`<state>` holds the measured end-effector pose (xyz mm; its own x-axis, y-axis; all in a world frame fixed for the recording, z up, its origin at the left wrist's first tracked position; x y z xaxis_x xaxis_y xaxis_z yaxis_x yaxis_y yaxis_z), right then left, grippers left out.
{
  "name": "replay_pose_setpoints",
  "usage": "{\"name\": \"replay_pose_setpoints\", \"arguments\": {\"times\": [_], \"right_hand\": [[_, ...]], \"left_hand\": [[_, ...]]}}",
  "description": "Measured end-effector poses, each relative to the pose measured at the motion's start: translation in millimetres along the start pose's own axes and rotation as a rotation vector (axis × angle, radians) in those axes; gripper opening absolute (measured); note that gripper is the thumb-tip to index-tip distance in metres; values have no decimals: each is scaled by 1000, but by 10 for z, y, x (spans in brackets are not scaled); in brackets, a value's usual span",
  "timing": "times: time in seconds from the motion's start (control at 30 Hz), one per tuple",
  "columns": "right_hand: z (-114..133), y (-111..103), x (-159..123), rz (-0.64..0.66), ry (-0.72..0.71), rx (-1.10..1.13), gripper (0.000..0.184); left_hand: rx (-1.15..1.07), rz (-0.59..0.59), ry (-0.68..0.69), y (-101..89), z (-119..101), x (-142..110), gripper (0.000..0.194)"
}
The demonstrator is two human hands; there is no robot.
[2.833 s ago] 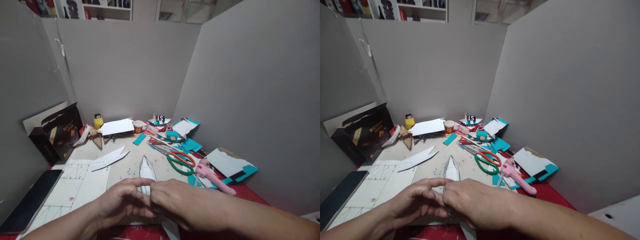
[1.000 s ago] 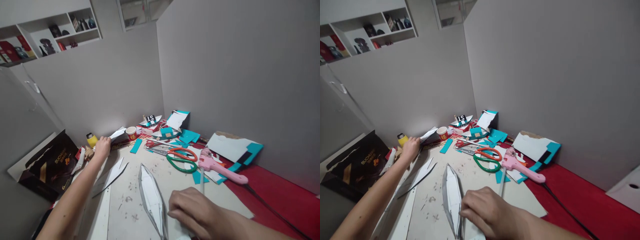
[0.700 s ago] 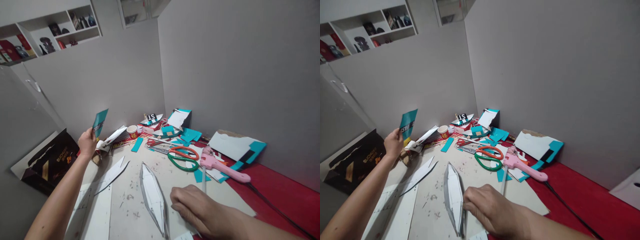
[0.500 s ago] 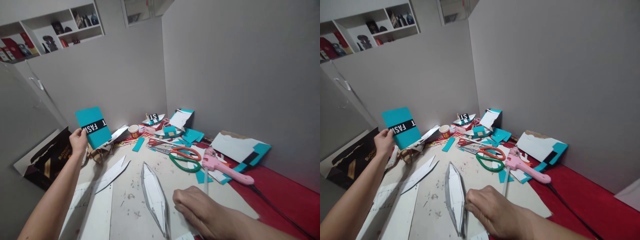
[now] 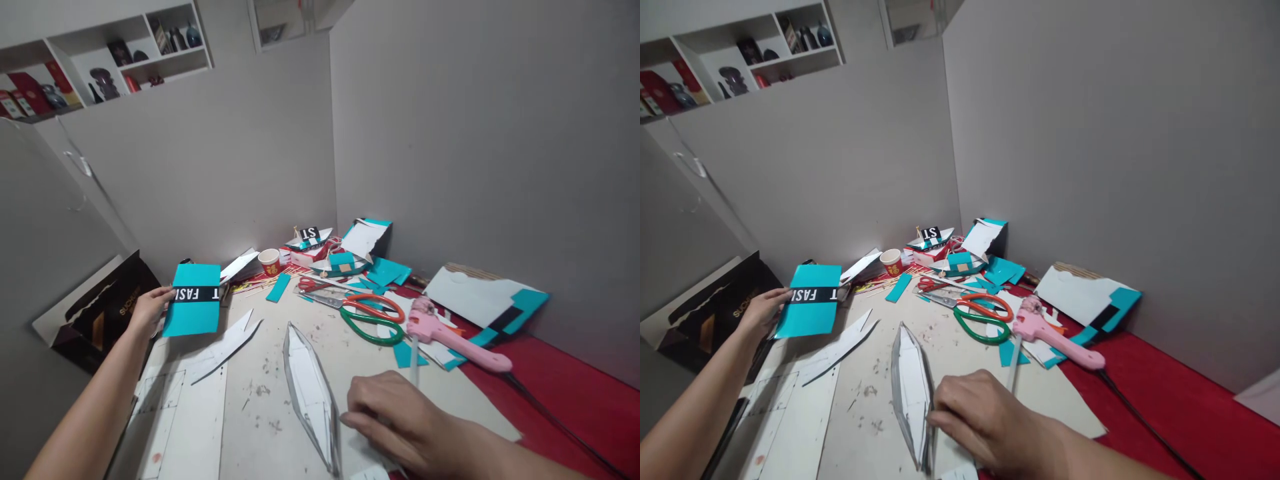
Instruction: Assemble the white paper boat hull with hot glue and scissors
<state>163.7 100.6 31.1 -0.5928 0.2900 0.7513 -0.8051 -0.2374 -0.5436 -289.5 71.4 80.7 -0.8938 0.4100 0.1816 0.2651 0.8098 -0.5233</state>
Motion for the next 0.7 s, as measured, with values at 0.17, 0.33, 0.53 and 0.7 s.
{"name": "replay_pose_setpoints", "arguments": {"times": [0.17,0.33,0.53,0.7], "right_hand": [[15,-14,-7,19,48,14,26],[-7,-9,-20,34,93,54,21],[-43,-9,-17,25,99,34,20],[-53,-44,-24,40,104,-79,32]], "left_hand": [[256,-123,138,-153,-34,62,35],[498,-281,445,-32,-313,-141,31],[628,-31,741,947,-640,-378,33],[630,78,728,1600,-689,-303,35]]}}
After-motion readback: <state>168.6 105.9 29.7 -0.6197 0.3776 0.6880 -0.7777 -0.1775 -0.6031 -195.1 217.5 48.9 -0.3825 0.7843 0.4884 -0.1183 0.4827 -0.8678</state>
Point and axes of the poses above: each hand's wrist, its own x-axis towards the middle knuckle, its own y-axis out of the palm, z = x × y, the point moved 5 cm from there along x, towards the middle knuckle, and after that the axes turned 13 degrees about -z, right-handed, at the moved point
